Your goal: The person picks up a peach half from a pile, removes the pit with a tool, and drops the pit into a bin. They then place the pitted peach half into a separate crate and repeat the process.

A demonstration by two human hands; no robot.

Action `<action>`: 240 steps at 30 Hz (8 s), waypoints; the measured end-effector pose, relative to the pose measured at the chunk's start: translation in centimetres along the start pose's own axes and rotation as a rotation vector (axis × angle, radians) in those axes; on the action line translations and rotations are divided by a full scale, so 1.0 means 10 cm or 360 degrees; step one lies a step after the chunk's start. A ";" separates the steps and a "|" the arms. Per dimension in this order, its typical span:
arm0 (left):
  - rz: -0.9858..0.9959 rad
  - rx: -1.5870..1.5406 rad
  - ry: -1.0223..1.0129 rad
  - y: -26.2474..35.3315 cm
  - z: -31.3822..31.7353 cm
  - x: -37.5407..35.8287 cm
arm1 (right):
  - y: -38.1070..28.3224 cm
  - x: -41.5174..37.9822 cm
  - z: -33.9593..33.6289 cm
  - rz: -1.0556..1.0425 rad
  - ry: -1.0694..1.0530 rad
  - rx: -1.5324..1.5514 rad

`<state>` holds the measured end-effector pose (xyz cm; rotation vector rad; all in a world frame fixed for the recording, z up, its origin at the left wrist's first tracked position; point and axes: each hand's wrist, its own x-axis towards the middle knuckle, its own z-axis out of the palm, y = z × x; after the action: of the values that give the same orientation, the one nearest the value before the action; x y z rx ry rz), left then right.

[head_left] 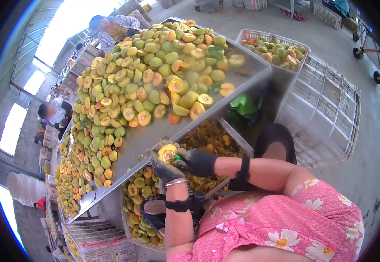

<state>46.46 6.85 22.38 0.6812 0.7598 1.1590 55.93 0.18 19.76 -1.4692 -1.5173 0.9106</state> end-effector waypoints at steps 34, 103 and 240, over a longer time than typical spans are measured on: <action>-0.0032 0.0115 -0.0467 0.12 -0.19 0.01 | 0.00 -0.19 -0.08 0.0886 -0.1031 0.2094; 0.0917 0.3512 -0.0415 0.51 -0.09 2.26 | -0.01 0.02 -0.11 0.0225 -0.0591 -0.0593; -0.0107 -0.0290 0.0283 0.39 -0.85 -0.53 | 0.07 -0.09 0.11 0.0345 -0.0027 0.0054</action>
<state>36.25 3.46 21.51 0.4020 0.8086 1.2208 55.22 -0.60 18.62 -1.6268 -1.3658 1.0730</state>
